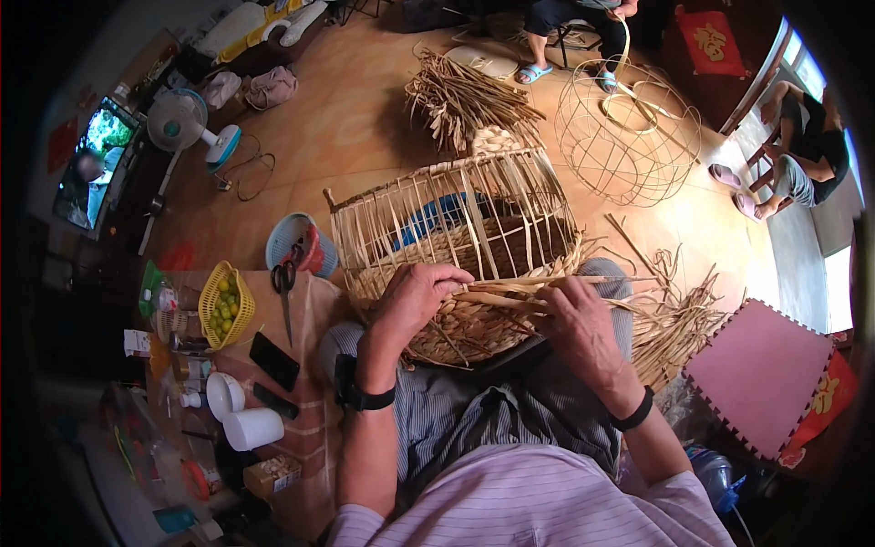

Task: Weaving a large wicker or bamboo basket by hand.

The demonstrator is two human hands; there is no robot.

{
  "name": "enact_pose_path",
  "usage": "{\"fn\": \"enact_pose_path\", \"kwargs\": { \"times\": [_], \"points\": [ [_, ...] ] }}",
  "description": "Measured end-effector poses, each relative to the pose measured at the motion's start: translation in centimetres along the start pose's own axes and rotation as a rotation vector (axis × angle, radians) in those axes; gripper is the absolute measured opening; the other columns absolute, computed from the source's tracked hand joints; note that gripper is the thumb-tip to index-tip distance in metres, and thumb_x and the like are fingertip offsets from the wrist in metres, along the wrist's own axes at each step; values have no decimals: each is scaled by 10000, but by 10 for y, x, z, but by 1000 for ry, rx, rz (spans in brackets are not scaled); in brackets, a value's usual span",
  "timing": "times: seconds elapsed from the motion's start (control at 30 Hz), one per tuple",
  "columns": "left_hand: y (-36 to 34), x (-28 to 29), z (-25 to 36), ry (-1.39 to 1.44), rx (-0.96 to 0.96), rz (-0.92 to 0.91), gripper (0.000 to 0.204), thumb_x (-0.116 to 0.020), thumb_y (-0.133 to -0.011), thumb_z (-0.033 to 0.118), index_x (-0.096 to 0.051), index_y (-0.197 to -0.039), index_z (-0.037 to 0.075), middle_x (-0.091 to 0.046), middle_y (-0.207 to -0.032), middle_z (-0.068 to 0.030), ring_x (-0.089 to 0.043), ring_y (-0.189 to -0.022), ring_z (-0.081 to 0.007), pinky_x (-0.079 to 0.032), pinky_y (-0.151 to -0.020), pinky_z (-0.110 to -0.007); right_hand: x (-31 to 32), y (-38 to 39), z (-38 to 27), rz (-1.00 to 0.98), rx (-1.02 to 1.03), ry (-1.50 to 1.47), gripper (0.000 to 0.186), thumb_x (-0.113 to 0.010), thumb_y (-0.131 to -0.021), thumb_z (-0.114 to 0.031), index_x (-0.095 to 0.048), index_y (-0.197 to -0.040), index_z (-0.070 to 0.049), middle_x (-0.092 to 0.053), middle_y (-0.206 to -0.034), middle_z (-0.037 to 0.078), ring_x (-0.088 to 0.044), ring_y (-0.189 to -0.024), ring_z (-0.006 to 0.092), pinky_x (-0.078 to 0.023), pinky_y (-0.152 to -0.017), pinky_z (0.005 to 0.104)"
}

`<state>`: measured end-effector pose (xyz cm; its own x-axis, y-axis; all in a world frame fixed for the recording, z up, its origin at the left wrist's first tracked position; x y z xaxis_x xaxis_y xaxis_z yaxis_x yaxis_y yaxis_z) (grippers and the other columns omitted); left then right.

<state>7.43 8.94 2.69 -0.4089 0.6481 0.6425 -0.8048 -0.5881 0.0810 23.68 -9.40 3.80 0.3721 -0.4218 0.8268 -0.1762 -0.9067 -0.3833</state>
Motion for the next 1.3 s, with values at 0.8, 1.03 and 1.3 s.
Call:
{"fn": "enact_pose_path", "kwargs": {
  "times": [0.8, 1.03, 1.3],
  "points": [
    [-5, -2, -4, 99, -30, -6, 197, -725, -897, 47, -792, -1082, 40, -786, -924, -128, -734, -862, -166, -564, -806, -325, 6, -15, -89, -566, -329, -1153, 306, -571, -1088, -207, -515, -1279, 27, -710, -929, 124, -733, -867, 223, -590, -755, 346],
    [15, -5, 7, -115, 29, -10, 258, -630, -977, 69, -735, -1213, 54, -761, -1027, -197, -748, -956, -349, -571, -829, -408, -15, -26, 4, -190, -451, -1991, 398, -574, -1075, -197, -501, -1422, -17, -700, -1275, 160, -653, -1249, 308, -487, -1127, 452],
    [31, -25, 2, -78, 22, 288, 237, -625, -1031, 205, -684, -1211, 62, -741, -975, -203, -729, -918, -398, -559, -766, -445, -25, -80, 22, -27, -412, -1576, 218, -617, -1071, -207, -583, -1201, -36, -729, -1043, 62, -697, -1129, 235, -527, -1034, 374]
  ]
}}
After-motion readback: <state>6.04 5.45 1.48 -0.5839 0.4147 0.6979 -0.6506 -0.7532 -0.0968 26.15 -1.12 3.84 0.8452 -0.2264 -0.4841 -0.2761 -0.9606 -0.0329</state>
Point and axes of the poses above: each hand's wrist, its own y-axis away from the middle knuckle, its own x-axis out of the back of the hand, z = x × y, the point moved 6 cm from there along -y, towards the middle knuckle
